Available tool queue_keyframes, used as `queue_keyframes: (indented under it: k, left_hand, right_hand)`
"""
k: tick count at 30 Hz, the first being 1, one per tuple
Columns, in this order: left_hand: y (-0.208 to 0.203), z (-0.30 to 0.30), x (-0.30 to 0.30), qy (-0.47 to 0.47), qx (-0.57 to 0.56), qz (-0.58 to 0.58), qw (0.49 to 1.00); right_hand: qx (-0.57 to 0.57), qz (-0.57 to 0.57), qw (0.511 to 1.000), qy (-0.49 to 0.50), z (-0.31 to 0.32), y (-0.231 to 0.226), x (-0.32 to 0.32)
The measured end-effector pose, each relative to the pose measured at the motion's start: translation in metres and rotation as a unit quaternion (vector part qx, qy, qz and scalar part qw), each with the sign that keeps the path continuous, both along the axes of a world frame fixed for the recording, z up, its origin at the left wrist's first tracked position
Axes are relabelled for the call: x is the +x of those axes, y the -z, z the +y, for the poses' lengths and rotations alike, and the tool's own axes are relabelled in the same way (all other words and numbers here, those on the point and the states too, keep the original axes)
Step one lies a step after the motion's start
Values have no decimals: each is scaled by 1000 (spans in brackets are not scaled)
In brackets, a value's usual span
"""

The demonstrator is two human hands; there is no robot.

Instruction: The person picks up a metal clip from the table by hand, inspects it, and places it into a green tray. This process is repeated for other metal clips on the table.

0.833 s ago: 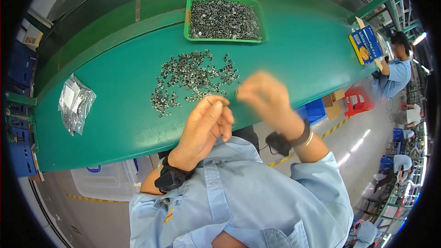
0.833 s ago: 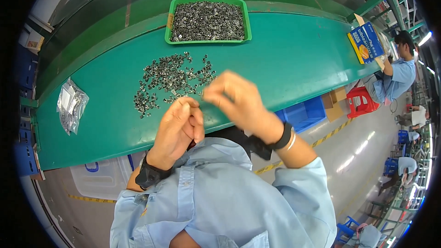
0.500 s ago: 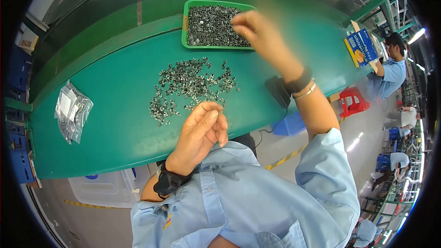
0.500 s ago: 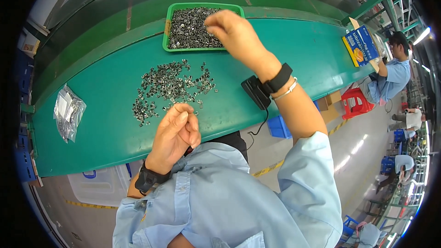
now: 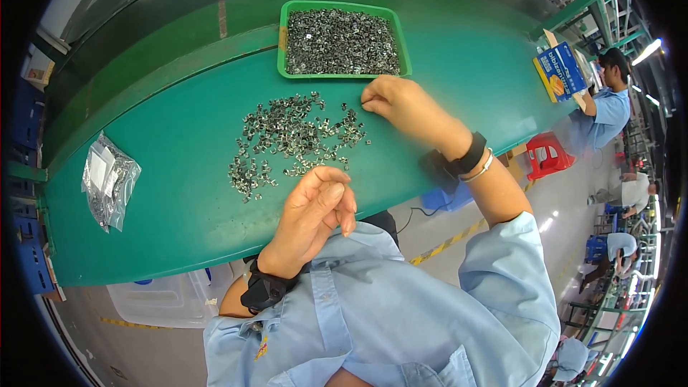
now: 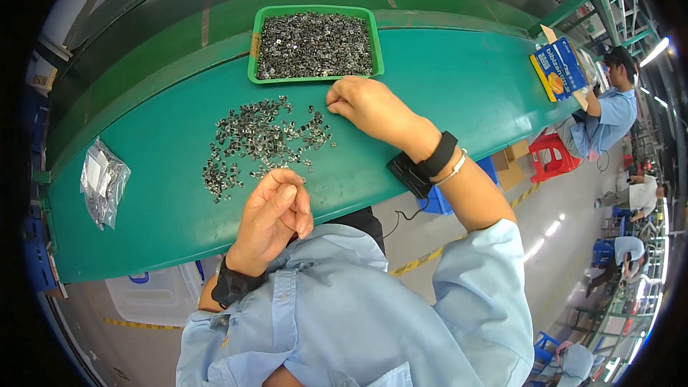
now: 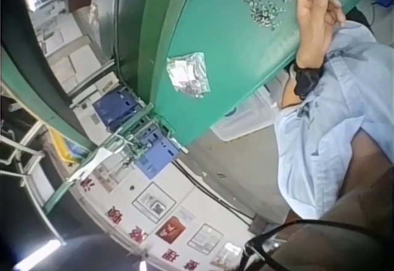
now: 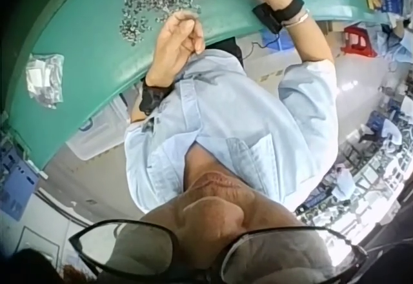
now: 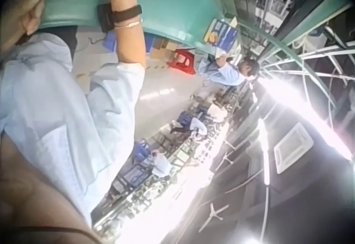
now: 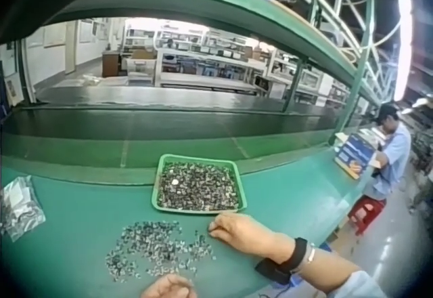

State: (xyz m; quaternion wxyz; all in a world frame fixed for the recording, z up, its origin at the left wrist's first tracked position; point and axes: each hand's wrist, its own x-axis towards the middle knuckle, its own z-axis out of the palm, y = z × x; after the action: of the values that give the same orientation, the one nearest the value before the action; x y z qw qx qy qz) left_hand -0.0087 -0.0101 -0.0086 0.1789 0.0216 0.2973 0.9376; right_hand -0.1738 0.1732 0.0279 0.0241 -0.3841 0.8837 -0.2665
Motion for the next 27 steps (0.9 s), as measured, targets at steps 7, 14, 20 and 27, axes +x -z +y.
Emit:
queue_keyframes:
  k: [7, 14, 20, 27]
  left_hand:
    - [-5, 10, -2, -43, -110, 26, 993]
    - [-10, 18, -2, -24, -70, 3, 997]
    - [-8, 15, 0, -12, -43, -13, 999]
    - [-5, 9, 1, -20, -46, -31, 998]
  right_hand:
    - [-206, -327, 914, 123, 8, -14, 59]
    - [-280, -147, 949, 10, -1, -3, 101]
    - [-250, 62, 966, -36, -9, 4, 107]
    - [-238, 93, 967, -15, -11, 5, 114]
